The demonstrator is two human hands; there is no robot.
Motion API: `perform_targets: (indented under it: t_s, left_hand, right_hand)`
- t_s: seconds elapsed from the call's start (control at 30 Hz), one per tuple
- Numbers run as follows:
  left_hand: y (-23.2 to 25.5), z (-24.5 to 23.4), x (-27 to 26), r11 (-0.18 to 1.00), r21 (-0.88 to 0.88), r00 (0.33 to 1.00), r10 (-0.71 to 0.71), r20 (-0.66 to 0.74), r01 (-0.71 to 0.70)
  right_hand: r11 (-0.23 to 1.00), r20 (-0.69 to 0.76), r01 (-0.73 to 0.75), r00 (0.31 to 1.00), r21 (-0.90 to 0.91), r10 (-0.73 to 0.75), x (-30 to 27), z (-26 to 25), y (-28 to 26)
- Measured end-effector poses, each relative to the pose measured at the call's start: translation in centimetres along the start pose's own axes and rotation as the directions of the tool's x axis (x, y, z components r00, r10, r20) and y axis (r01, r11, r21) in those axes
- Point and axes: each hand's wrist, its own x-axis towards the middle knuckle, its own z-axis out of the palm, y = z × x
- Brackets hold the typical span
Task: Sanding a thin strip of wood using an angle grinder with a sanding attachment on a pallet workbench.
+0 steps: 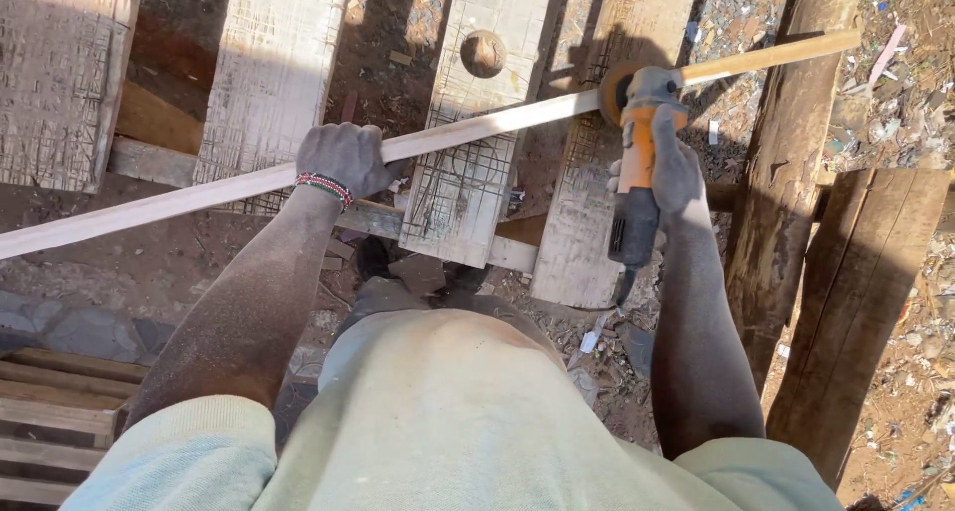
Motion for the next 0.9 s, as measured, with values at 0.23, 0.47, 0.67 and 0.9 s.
perform_targets:
  t_s: [0.23, 0.47, 0.67, 0.9]
  left_hand:
    - [0.9, -2.9, -1.4, 1.0, -0.016, 0.999, -0.013, 0.048, 0.013]
    - [0.2, -0.8, -0.4, 1.0, -0.003, 0.999, 0.007, 0.035, -0.007]
    - [0.2, -1.7, -0.6, 0.999, -0.037, 0.999, 0.021, 0.049, -0.019]
    - [0.1, -0.8, 0.1, 1.0, -0.018, 1.0, 0.014, 0.004, -0.014]
  right_hand:
    - [0.998, -0.07, 0.02, 0.997, 0.054, -0.016, -0.6, -1.7, -1.3]
    - [0.959, 0.032, 0.089, 0.996, -0.27, -0.083, -5.9, 12.5, -1.1]
    - [0.971, 0.136, 0.045, 0.991, -0.237, -0.012, -6.2, 15.3, 3.3]
    - [0.967, 0.002, 0.001, 1.0, -0.256, -0.001, -7.9, 11.1, -3.6]
